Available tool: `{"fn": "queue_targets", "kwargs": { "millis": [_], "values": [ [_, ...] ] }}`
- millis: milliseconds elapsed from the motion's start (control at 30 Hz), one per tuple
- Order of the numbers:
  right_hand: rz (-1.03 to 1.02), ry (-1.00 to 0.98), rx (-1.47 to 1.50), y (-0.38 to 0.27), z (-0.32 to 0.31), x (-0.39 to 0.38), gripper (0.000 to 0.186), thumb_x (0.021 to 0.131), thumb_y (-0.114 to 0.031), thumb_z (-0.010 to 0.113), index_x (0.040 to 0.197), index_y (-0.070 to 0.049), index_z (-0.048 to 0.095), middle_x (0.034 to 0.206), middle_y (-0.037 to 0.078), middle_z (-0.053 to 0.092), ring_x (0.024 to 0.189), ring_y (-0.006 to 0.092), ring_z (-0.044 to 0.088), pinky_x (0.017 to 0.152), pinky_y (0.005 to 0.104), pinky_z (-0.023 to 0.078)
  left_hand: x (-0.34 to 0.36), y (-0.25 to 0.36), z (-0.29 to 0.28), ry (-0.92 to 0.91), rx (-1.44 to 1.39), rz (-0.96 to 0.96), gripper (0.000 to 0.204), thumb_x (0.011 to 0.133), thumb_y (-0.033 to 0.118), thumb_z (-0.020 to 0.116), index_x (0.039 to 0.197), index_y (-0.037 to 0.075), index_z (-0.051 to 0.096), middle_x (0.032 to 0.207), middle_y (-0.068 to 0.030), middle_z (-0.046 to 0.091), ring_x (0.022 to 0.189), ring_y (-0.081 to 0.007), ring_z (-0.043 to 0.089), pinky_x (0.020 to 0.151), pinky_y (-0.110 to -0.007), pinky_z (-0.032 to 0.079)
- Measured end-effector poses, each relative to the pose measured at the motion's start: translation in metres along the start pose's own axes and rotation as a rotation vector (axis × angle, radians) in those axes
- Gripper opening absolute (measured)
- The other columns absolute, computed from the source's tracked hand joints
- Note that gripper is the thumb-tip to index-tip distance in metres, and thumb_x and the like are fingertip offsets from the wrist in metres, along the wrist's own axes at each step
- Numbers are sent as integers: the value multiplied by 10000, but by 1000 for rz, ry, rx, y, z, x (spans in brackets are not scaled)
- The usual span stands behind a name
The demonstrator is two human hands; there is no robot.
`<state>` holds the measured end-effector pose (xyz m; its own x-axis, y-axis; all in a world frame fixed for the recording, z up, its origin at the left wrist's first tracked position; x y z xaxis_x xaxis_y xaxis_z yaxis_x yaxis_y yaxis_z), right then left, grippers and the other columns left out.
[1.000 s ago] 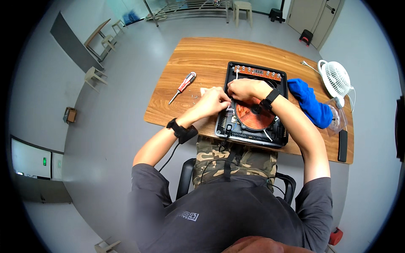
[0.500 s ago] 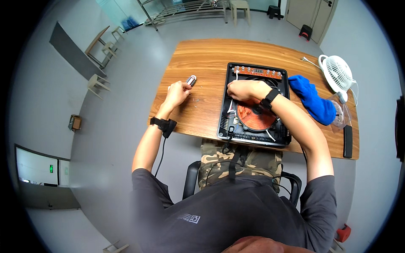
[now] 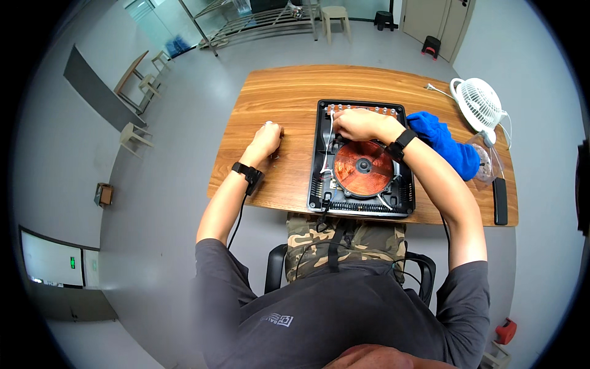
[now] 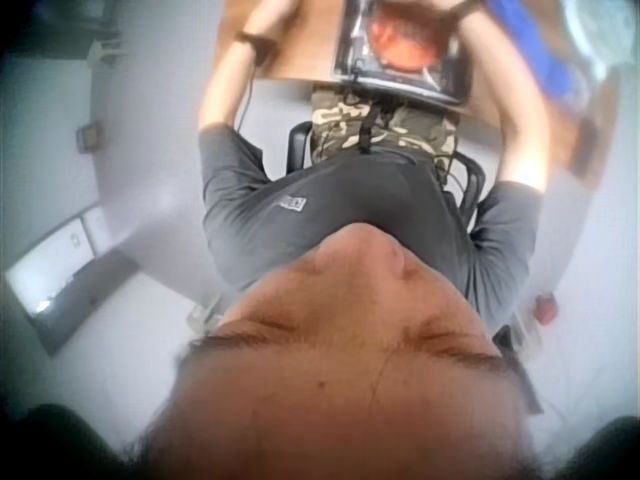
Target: The person uses a screwdriver to remove screws from the top and bottom of a disassembled electronic device, likely a turntable. They manipulate internal components and wires, then flip the device over to continue unscrewing the base.
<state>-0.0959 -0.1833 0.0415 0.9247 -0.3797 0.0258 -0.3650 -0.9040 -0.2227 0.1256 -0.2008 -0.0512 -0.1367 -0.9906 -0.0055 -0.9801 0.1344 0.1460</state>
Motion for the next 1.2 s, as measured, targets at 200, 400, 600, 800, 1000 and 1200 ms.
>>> {"fn": "queue_targets", "kwargs": {
  "millis": [200, 400, 600, 800, 1000, 1200],
  "values": [
    [-39, 15, -39, 11, 2, 5, 159, 853, -101, 608, 931, -10, 711, 1010, 170, 698, 1008, 368, 671, 890, 474, 545, 6, 4, 6, 36, 92, 51, 160, 823, -7, 655, 949, 9, 751, 979, -239, 711, 963, -391, 697, 829, -460, 583],
    [-17, -13, -33, -3, -1, 10, 157, 888, -102, 594, 959, -16, 705, 1007, 157, 678, 1031, 355, 650, 912, 459, 527, 1, 20, 1, 124, 254, 145, 136, 845, 7, 601, 848, -36, 729, 913, -260, 713, 910, -397, 706, 788, -464, 594],
    [-43, -25, -51, -14, -5, 25, 174, 879, -102, 616, 1010, -31, 706, 1052, 155, 684, 1044, 366, 655, 902, 460, 538, -11, -3, -29, 154, 49, -33, 199, 863, 131, 628, 856, -57, 693, 920, -273, 713, 919, -440, 698, 816, -497, 577],
    [-43, -49, -55, -30, 9, 99, 303, 874, -145, 661, 1165, -65, 683, 1175, 165, 669, 1097, 370, 656, 907, 464, 549, -58, -82, -79, 225, -20, -303, 183, 830, 144, 635, 824, -28, 696, 847, -295, 688, 870, -467, 688, 817, -509, 568],
    [-11, -76, -161, -55, 47, 189, 376, 880, -177, 700, 1251, -132, 661, 1246, 132, 612, 1150, 347, 643, 921, 459, 552, -125, -118, -81, 216, -114, -350, 108, 789, 16, 664, 893, -7, 682, 899, -270, 704, 903, -458, 685, 804, -503, 568],
    [-15, -151, -232, -64, 75, 225, 305, 892, -194, 717, 1192, -148, 682, 1225, 89, 685, 1111, 318, 679, 888, 419, 563, -169, -133, -72, 193, -211, -297, 76, 803, -23, 648, 868, -16, 686, 853, -226, 717, 861, -406, 703, 776, -455, 566]
  ]
}}
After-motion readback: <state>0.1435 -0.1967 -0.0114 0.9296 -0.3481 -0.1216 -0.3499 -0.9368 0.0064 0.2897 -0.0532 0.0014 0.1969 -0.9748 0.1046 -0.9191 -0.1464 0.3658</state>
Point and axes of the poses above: each hand's wrist, its own x-axis towards the middle knuckle, its own z-axis out of the palm, y = z × x, the point moved 10 cm from there along x, towards the middle knuckle
